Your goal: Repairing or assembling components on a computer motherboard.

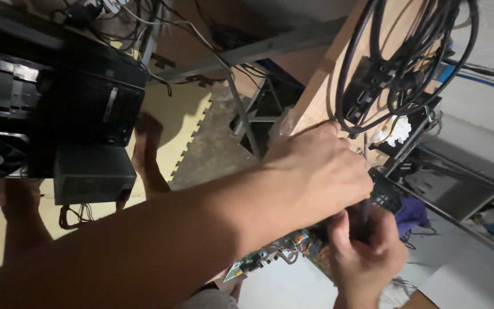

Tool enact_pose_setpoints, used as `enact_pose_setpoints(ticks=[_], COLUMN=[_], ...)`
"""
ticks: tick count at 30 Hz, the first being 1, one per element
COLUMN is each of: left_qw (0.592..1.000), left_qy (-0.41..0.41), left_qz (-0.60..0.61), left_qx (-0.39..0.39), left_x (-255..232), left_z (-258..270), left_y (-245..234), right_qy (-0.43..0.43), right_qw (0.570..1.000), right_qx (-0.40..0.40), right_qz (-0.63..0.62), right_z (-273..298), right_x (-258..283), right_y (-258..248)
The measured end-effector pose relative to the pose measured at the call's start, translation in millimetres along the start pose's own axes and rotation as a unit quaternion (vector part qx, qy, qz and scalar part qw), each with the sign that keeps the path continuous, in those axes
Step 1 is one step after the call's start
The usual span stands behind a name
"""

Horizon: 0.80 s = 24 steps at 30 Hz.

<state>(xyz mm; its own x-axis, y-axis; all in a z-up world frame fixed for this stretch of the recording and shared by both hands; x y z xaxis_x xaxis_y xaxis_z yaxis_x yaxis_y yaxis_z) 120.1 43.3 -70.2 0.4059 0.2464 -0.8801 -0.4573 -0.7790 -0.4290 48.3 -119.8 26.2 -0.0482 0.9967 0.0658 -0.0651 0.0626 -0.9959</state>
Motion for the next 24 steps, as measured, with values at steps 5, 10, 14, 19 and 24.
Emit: enact_pose_setpoints(ticks=[5, 10, 14, 19, 24], left_qw=[0.999, 0.999, 1.000, 1.000, 1.000], left_qy=[0.007, 0.004, 0.003, 0.005, 0.011], left_qz=[-0.004, -0.024, -0.024, 0.008, -0.011], left_qx=[-0.037, -0.023, -0.019, -0.021, -0.001], left_x=[-2, -5, -7, -8, -9], left_z=[4, 8, 7, -1, 1], left_y=[1, -5, -2, 3, 3], right_qy=[-0.034, -0.018, -0.006, -0.052, -0.073], right_qw=[0.999, 0.993, 0.993, 0.992, 0.994], right_qx=[-0.013, -0.022, -0.037, -0.046, -0.055], right_qz=[-0.033, -0.117, -0.108, -0.104, -0.060], right_z=[5, 7, 6, 8, 10], right_x=[-20, -29, -25, -35, -49], right_y=[-1, 0, 0, -2, -4])
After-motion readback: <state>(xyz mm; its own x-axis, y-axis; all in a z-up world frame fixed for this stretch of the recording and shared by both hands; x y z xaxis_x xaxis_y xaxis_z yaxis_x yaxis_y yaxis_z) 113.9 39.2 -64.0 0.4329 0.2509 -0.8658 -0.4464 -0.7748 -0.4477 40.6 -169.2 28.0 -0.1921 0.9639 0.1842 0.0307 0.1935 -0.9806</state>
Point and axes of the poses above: each hand's wrist, its own z-axis away from the middle knuckle, its own y-axis out of the palm, x = y × z, the point moved 3 cm from there along -z, towards the middle knuckle, and after that the axes turned 1 degree about z, right-handed, at the moved point
